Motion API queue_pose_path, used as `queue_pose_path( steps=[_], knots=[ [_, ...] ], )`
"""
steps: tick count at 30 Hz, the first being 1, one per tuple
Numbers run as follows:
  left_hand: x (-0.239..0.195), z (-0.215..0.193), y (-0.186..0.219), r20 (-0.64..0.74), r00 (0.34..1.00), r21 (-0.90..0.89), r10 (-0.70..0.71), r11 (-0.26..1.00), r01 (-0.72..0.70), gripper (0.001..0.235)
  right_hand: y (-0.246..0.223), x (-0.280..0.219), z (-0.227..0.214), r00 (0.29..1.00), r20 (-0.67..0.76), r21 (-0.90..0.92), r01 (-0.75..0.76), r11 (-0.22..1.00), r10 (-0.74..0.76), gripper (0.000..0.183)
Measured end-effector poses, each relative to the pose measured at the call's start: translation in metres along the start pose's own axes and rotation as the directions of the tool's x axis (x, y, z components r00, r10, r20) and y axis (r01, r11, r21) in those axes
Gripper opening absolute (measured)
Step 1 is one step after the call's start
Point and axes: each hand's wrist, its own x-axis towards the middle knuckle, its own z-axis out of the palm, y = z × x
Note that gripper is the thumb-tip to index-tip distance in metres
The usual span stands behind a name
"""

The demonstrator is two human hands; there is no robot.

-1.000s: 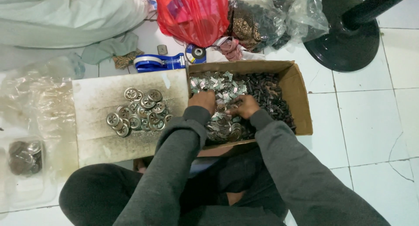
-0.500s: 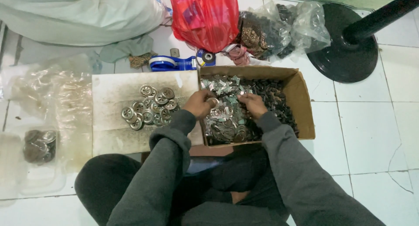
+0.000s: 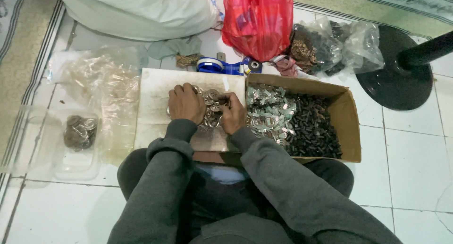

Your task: The person sorts metal components by hand, picking them up from a box and placing them onto a piece of cardboard on the floor.

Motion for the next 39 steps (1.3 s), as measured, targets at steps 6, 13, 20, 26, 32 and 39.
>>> queue_pose_path(
  steps=[6, 13, 20, 26, 32, 39],
  knots=[
    [-0.001, 0.04, -0.042, -0.043, 0.999, 0.022, 0.017, 1.0, -0.017, 0.03, 0.043, -0.012, 0.049, 0.953, -0.048, -0.494, 0.237, 0.837, -0.298, 0.022],
    [-0.016, 0.029, -0.032, 0.095, 0.995, 0.033, 0.004, 0.999, -0.007, 0.056, 0.027, -0.014, 0.044, 0.961, 0.02, -0.413, 0.259, 0.873, -0.276, 0.03],
    [-0.014, 0.016, 0.003, -0.092, 0.99, 0.075, 0.105, 0.992, -0.098, 0.075, 0.013, -0.001, -0.021, 0.939, -0.079, -0.084, 0.328, 0.941, -0.334, 0.024],
    [-0.02, 0.097, 0.072, -0.271, 0.807, 0.017, 0.524, 0.841, -0.541, 0.029, 0.103, 0.014, -0.132, 0.982, -0.167, -0.067, 0.084, 0.994, -0.094, 0.019],
    [-0.049, 0.189, 0.14, 0.262, 0.869, -0.061, 0.42, 0.906, -0.42, 0.011, 0.193, -0.002, -0.195, 0.939, -0.028, -0.505, -0.31, 0.805, 0.343, 0.024],
    [-0.071, 0.132, 0.183, 0.449, 0.854, -0.239, -0.262, 0.886, 0.397, 0.026, 0.133, -0.009, -0.181, 0.855, -0.034, -0.707, -0.387, 0.592, 0.517, 0.034]
  ],
)
